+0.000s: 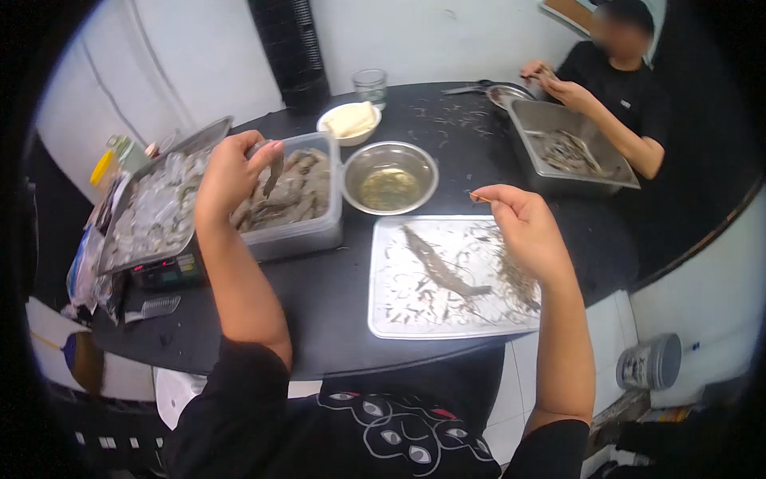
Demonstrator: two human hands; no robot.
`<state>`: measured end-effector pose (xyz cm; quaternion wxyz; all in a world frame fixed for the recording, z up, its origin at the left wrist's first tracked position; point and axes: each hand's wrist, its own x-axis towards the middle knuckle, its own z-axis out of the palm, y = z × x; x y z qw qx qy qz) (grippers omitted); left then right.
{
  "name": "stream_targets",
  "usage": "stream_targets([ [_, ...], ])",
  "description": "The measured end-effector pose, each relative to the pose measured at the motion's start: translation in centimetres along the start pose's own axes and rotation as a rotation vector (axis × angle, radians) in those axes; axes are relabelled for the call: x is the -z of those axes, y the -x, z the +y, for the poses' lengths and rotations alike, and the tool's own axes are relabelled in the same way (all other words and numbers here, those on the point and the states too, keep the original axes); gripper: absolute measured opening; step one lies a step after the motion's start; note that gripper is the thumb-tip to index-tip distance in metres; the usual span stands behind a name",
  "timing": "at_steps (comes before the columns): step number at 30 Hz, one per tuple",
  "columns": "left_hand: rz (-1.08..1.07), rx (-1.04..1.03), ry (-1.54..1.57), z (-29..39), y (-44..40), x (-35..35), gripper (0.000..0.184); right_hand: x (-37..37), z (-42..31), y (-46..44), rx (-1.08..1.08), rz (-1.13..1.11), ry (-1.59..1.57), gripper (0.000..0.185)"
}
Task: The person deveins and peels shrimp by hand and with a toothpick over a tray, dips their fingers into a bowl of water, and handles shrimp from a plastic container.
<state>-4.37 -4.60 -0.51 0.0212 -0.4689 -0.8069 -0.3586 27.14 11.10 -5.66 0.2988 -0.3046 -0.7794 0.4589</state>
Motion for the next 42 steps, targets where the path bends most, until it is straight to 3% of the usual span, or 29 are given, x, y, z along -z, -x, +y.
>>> stream_targets([
  [5,-0.009,0.154,-0.005,-4.1,-1.3,0.9,0.041,-2.9,0.1,-4.6,0.05,-0.143,0.169,0.026],
  [8,-0.06,0.058,0.071,-4.3,-1.9,0.2,0.04,-4.5,-0.2,-7.2,0.022,-0.222,0.325,0.03],
  [12,0.082,-0.033,0.145,-3.3,-2.0,-0.6,0.045,-8.0,1.1,-11.1,0.134,-0.192,0.546,0.024],
  [17,0.145,-0.13,0.287,-1.7,-1.2,-0.1,0.032,-12.4,4.0,-15.6,0.246,-0.098,1.032,0.014],
  [20,0.164,-0.193,0.368,-1.3,-0.7,0.0,0.03,-13.4,5.4,-17.3,0.32,-0.307,1.381,0.014],
  [23,0.197,-0.24,0.444,-0.9,-0.6,0.1,0.028,-13.6,4.9,-17.4,0.235,-0.46,1.523,0.024],
  [26,0.222,-0.249,0.512,-0.4,-0.5,0.0,0.024,-12.2,3.7,-17.4,0.243,-0.435,1.377,0.031],
  [32,0.255,-0.277,0.522,0.1,-0.3,0.0,0.019,-10.9,2.2,-16.9,0.242,-0.339,1.284,0.025],
  [42,0.221,-0.285,0.547,0.5,-0.1,-0.2,0.017,-12.0,3.9,-17.3,0.134,-0.463,1.303,0.02],
])
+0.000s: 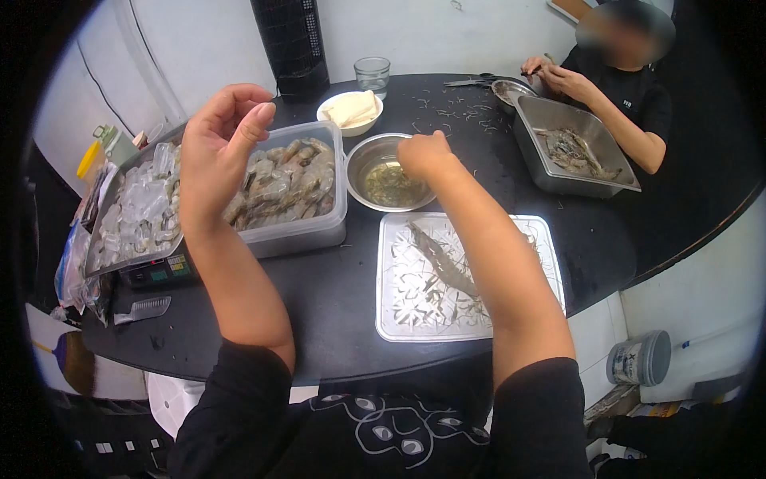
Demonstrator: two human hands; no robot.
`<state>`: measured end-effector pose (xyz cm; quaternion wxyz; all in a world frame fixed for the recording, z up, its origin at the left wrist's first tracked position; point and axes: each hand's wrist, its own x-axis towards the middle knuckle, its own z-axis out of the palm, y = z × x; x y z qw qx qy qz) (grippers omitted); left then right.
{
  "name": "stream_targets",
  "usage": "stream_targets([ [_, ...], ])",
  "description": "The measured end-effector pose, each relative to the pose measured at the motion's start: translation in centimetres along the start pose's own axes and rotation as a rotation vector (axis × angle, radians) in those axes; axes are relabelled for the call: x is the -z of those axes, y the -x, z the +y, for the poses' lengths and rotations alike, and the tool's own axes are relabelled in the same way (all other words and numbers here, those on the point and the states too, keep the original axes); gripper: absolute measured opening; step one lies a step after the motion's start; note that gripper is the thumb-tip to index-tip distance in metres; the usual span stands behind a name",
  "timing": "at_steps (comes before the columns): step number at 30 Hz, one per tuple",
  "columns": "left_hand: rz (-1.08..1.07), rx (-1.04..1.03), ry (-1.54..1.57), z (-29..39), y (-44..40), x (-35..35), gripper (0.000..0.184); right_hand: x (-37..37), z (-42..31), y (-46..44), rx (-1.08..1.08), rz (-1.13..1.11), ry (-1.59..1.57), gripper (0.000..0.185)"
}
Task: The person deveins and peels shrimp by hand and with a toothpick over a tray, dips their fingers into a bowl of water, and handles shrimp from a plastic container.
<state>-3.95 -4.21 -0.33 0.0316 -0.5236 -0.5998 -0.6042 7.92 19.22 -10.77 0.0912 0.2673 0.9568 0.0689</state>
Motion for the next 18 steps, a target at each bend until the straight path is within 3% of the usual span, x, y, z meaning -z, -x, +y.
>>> stream_targets([
  [8,-0.014,-0.045,0.005,-0.2,-0.1,-0.5,0.017,-0.2,-1.3,0.3,-0.015,-0.084,0.161,0.021],
  [18,-0.025,-0.062,0.041,-0.2,-0.2,-0.8,0.016,0.9,0.9,1.4,-0.014,-0.12,-0.144,0.035],
])
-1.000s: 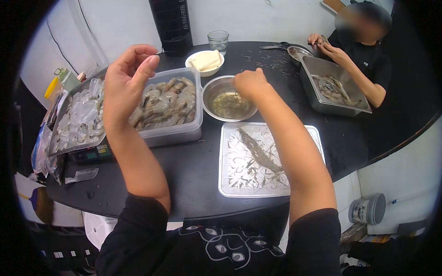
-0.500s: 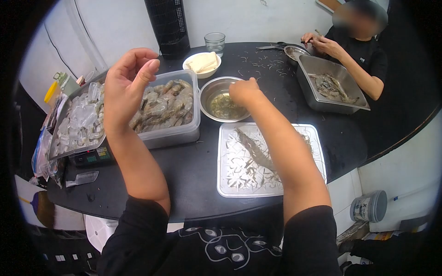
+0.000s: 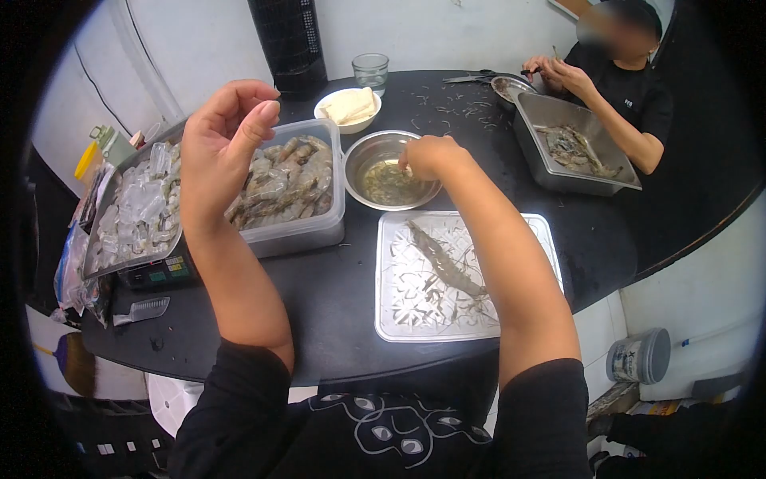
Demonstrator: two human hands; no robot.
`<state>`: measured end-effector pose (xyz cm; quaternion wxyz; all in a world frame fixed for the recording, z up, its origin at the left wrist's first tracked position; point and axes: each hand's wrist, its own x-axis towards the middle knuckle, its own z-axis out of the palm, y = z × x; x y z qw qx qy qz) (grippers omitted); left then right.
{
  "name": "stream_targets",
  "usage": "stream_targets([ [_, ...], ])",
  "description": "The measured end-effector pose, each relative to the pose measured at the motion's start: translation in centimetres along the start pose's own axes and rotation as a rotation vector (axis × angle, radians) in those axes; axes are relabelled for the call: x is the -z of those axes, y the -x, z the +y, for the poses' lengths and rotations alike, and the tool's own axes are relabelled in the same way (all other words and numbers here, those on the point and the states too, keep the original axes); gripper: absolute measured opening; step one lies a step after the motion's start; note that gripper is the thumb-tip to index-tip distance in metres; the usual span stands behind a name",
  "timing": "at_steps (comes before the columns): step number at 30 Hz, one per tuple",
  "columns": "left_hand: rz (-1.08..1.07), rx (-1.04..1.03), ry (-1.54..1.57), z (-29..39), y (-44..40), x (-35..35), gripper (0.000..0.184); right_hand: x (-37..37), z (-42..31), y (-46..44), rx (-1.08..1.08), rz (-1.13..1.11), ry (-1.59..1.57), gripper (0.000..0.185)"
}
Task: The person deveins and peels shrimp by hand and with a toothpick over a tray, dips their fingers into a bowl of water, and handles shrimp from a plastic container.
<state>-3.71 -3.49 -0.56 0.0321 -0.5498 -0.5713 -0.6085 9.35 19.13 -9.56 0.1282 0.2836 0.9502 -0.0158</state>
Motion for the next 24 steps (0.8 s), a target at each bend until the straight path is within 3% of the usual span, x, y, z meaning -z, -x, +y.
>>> stream_targets([
  [5,-0.019,-0.019,0.011,0.2,0.1,-0.1,0.016,-0.5,0.1,-0.1,-0.043,0.075,-0.008,0.032],
  [8,-0.018,0.004,0.017,0.5,0.2,-0.2,0.015,-1.5,0.1,-1.1,0.016,0.106,0.271,0.023],
  [11,-0.029,0.031,0.028,0.6,0.3,-0.4,0.013,-0.3,-0.5,0.6,0.017,0.218,0.341,0.02],
  [15,-0.152,-0.046,-0.026,1.2,1.1,-2.7,0.013,-0.4,1.4,4.7,-0.051,0.459,0.089,0.019],
  [19,-0.624,-0.339,-0.169,2.0,3.3,-8.3,0.018,-2.5,3.3,11.9,-0.14,0.603,-0.291,0.018],
  [21,-0.885,-0.331,-0.135,0.9,5.6,-11.9,0.023,-4.9,4.2,15.0,-0.208,0.636,-0.484,0.019],
  [24,-1.11,-0.416,-0.383,-1.4,8.5,-15.5,0.015,-7.5,3.9,19.7,-0.371,0.499,-0.629,0.021],
])
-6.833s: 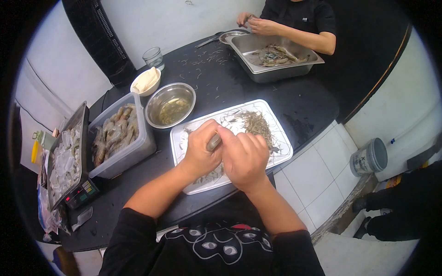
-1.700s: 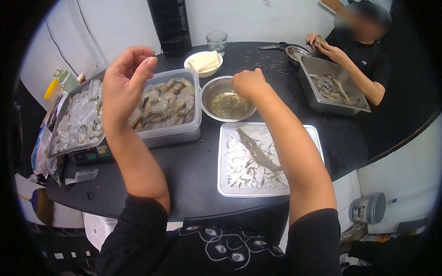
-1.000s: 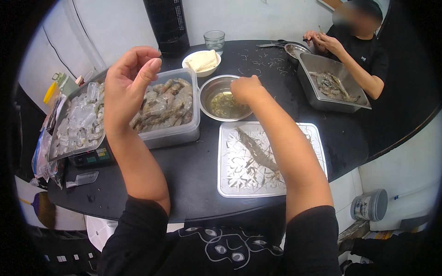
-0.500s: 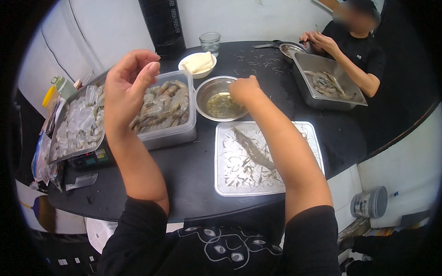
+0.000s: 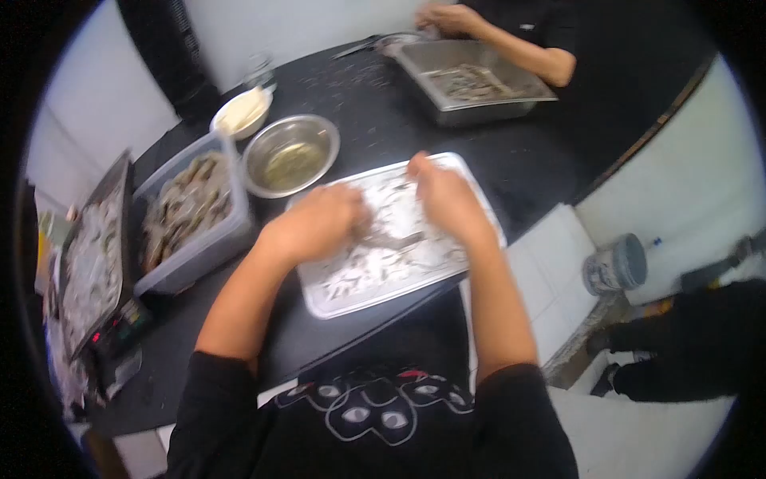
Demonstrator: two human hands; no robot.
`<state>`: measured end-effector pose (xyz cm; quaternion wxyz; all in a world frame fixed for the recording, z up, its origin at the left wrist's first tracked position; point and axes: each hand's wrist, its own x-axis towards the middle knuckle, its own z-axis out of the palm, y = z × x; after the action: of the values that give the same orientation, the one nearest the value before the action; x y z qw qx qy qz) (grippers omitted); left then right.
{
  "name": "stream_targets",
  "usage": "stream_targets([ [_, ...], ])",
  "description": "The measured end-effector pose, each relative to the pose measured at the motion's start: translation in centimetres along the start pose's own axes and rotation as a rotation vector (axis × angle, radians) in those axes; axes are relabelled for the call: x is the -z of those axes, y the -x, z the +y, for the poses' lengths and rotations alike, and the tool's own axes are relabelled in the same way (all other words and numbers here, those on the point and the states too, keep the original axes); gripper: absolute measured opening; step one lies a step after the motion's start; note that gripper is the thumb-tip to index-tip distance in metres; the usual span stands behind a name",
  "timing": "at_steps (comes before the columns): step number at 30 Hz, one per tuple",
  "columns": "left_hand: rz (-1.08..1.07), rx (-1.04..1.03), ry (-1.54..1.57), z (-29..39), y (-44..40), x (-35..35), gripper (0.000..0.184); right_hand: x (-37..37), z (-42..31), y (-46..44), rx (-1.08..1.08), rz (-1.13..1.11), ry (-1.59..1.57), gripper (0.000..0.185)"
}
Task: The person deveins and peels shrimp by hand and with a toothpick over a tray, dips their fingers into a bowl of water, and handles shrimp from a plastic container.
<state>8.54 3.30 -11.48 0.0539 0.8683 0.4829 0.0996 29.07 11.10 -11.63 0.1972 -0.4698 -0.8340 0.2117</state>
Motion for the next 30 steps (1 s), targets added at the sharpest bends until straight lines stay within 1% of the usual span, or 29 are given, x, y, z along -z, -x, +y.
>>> stream_targets([
  [1,0.036,-0.007,-0.016,-0.9,0.3,-2.0,0.012,-1.1,1.4,1.3,0.066,0.072,-0.048,0.022],
  [2,0.089,-0.053,-0.024,-2.0,0.1,-3.8,0.009,-2.7,2.3,2.4,-0.014,0.118,-0.279,0.027],
  [3,0.06,-0.053,-0.032,-1.9,-0.2,-3.7,0.007,-3.8,4.2,3.3,0.197,0.148,-0.165,0.026],
  [4,0.016,-0.062,-0.094,-2.6,-0.5,-4.4,0.009,-4.9,5.0,3.8,0.179,0.1,-0.226,0.025],
  [5,-0.006,-0.024,-0.064,-2.5,-0.6,-4.4,0.011,-4.1,3.5,4.1,0.123,-0.052,-0.021,0.027],
  [6,0.037,-0.026,-0.019,-3.0,-0.8,-5.1,0.015,-4.9,3.8,4.4,0.189,-0.023,0.039,0.027],
  [7,-0.018,0.019,-0.012,-3.6,-1.2,-5.2,0.018,-5.3,2.9,4.3,0.169,0.019,-0.051,0.026],
  [8,-0.005,-0.013,-0.016,-3.1,-1.7,-4.7,0.018,-5.2,2.2,3.8,0.124,-0.02,0.081,0.025],
  [9,0.001,-0.02,-0.025,-2.9,-1.9,-4.0,0.017,-5.1,1.8,3.5,0.103,-0.077,0.101,0.023],
  [10,0.007,-0.027,0.001,-3.0,-2.2,-3.7,0.018,-5.7,2.1,3.4,0.181,0.023,0.098,0.02],
  [12,-0.001,-0.016,0.064,-2.9,-2.2,-3.7,0.022,-6.5,2.2,3.2,0.198,0.075,0.059,0.019],
  [14,0.082,-0.069,0.131,-2.9,-1.8,-3.8,0.021,-5.9,1.6,3.9,0.201,0.111,0.032,0.016],
  [15,0.117,-0.086,0.164,-3.5,-1.9,-4.0,0.02,-5.6,1.5,3.9,0.176,0.113,-0.016,0.016],
  [18,0.101,0.112,0.504,-3.9,-2.3,-3.6,0.013,-4.3,0.6,4.2,0.13,0.153,-0.174,0.016],
  [20,0.141,0.121,0.613,-2.9,-2.5,-2.6,0.009,-3.9,0.4,4.0,0.137,0.196,-0.3,0.016],
  [21,0.169,0.136,0.667,-2.4,-2.6,-2.2,0.008,-3.9,0.5,3.6,0.155,0.257,-0.332,0.015],
  [22,0.14,0.164,0.711,-3.2,-2.5,-2.7,0.007,-4.4,0.5,3.3,0.169,0.322,-0.369,0.015],
  [23,0.169,0.133,0.787,-2.9,-2.8,-2.8,0.008,-4.7,0.6,3.1,0.183,0.383,-0.407,0.015],
  [25,0.247,0.12,0.936,-1.7,-2.6,-2.7,0.01,-4.1,0.5,3.2,0.163,0.359,-0.498,0.014],
  [27,0.206,0.193,0.963,-1.3,-2.2,-1.8,0.015,-4.7,0.5,2.6,0.133,0.283,-0.625,0.014],
  [28,0.251,0.183,0.876,-1.4,-2.2,-2.2,0.011,-5.1,0.7,2.5,0.079,0.26,-0.585,0.015],
  [29,0.287,0.17,0.786,-1.5,-2.1,-2.4,0.007,-4.3,0.2,2.9,0.06,0.187,-0.653,0.016],
  [30,0.308,0.183,0.878,-0.8,-2.2,-1.9,0.007,-4.8,0.3,2.7,0.093,0.212,-0.698,0.015],
])
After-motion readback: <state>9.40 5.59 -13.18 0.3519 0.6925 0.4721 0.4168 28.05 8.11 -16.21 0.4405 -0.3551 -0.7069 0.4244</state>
